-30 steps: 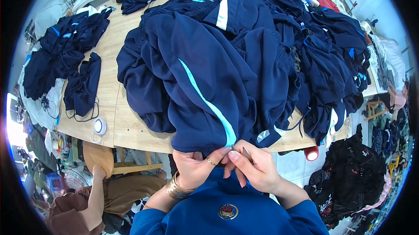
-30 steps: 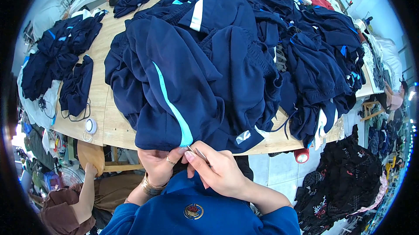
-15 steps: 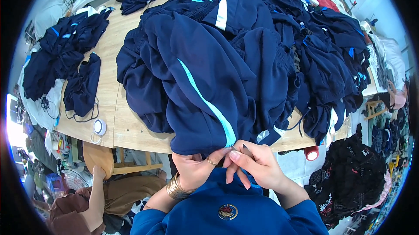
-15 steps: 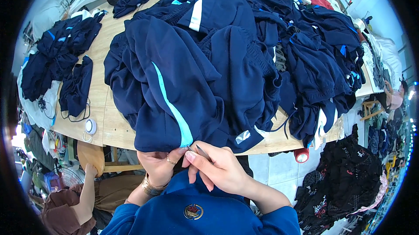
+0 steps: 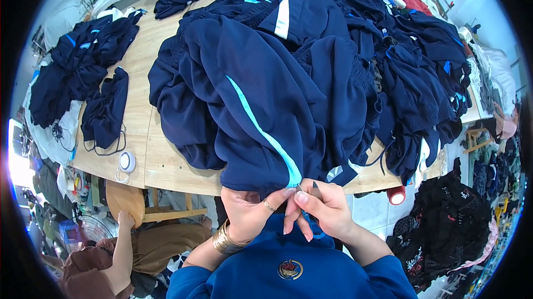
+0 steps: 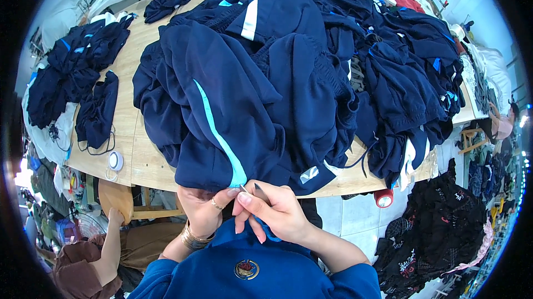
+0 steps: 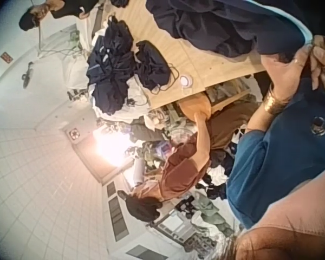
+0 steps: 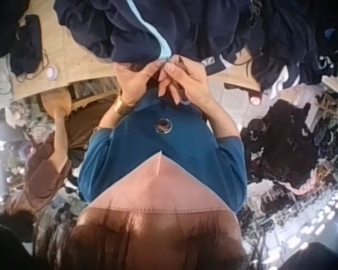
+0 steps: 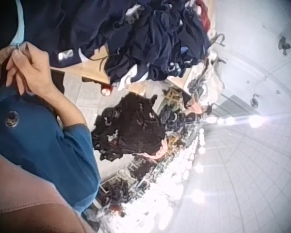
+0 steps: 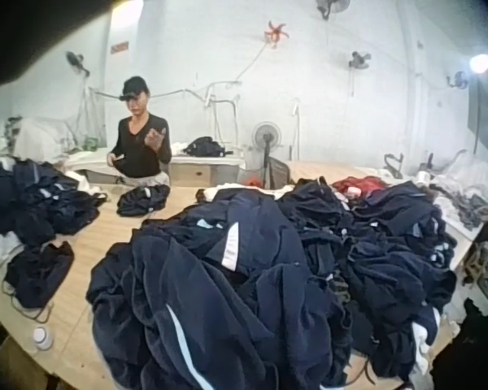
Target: Trimming loose threads from blue sportswear jackets using thread nippers at a factory workbench.
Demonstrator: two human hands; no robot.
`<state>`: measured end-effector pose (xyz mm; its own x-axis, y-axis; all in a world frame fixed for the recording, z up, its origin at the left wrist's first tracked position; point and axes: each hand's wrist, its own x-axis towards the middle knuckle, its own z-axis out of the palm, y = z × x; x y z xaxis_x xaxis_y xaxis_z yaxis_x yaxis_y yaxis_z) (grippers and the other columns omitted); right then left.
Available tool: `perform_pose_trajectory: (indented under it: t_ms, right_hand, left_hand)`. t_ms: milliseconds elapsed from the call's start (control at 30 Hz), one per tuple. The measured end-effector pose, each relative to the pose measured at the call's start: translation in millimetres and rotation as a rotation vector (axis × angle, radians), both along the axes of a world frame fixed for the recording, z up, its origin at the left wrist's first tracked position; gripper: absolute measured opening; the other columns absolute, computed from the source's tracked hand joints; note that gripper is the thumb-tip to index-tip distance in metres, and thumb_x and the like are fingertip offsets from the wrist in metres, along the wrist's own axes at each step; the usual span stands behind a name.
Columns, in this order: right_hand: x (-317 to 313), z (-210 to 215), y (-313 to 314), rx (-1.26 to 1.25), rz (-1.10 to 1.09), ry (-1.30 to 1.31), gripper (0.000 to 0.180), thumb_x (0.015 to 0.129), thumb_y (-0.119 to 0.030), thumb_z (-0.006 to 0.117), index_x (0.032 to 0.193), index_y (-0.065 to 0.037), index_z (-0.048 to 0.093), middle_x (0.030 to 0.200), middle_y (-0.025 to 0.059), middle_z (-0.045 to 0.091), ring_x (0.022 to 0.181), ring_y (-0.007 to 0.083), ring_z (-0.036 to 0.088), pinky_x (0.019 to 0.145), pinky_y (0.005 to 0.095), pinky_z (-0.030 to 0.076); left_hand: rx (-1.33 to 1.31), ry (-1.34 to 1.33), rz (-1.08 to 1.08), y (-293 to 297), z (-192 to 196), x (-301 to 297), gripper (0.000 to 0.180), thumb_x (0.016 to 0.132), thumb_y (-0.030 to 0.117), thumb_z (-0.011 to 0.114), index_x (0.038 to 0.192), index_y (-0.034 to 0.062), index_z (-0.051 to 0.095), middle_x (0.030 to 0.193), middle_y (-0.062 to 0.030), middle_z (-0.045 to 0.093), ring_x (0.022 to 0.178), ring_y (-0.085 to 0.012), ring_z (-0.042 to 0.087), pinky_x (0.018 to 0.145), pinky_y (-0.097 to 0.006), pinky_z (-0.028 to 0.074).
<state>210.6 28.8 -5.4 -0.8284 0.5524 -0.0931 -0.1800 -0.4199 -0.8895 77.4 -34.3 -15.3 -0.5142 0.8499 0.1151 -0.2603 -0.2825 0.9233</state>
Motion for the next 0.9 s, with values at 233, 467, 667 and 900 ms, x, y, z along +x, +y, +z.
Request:
perform_pose_trajectory:
  t_ms: [233, 467, 667, 900]
  right_hand:
    - [-0.2, 1.3, 2.8, -0.086, 0.002, 0.131, 0.029, 0.093, -0.016, 0.036, 0.079, 0.005, 0.049, 0.065, 0.0184, 0.060, 0.036, 0.0132, 0.050, 0.037, 0.0194, 0.038]
    - [8.0, 17.1, 13.8, -0.024, 0.004, -0.057, 0.025, 0.092, -0.013, 0.039, 0.080, 0.005, 0.052, 0.064, 0.0153, 0.060, 0.038, 0.0099, 0.051, 0.039, 0.0180, 0.039]
    - [6.7, 25.8, 10.0, 0.178, 0.066, -0.281, 0.021, 0.089, -0.016, 0.047, 0.083, 0.001, 0.058, 0.062, 0.0047, 0.062, 0.041, 0.0059, 0.052, 0.040, 0.0155, 0.038]
    - [3.9, 31.1, 10.6, 0.242, 0.096, -0.361, 0.023, 0.089, -0.016, 0.047, 0.080, 0.001, 0.059, 0.064, 0.0079, 0.063, 0.040, 0.0073, 0.052, 0.042, 0.0161, 0.039]
  left_hand:
    - [-0.015, -0.173, -0.072, 0.0, -2.7, 2.8, 0.035, 0.068, -0.007, 0.068, 0.098, -0.0031, 0.052, 0.093, -0.0125, 0.060, 0.086, -0.0183, 0.060, 0.076, -0.029, 0.048]
    - [-0.021, -0.261, -0.037, -0.1, -5.6, 1.2, 0.047, 0.067, -0.010, 0.067, 0.108, -0.0033, 0.045, 0.102, -0.0129, 0.056, 0.093, -0.0201, 0.057, 0.083, -0.031, 0.045]
    - [-0.048, -0.179, -0.028, -1.1, -1.8, 0.4, 0.042, 0.067, -0.002, 0.070, 0.102, -0.0023, 0.049, 0.095, -0.0126, 0.059, 0.088, -0.0190, 0.059, 0.078, -0.029, 0.047]
    - [-0.032, -0.193, -0.038, -1.8, -3.7, 0.6, 0.038, 0.067, -0.003, 0.069, 0.100, -0.0033, 0.050, 0.092, -0.0127, 0.060, 0.084, -0.0194, 0.060, 0.076, -0.029, 0.048]
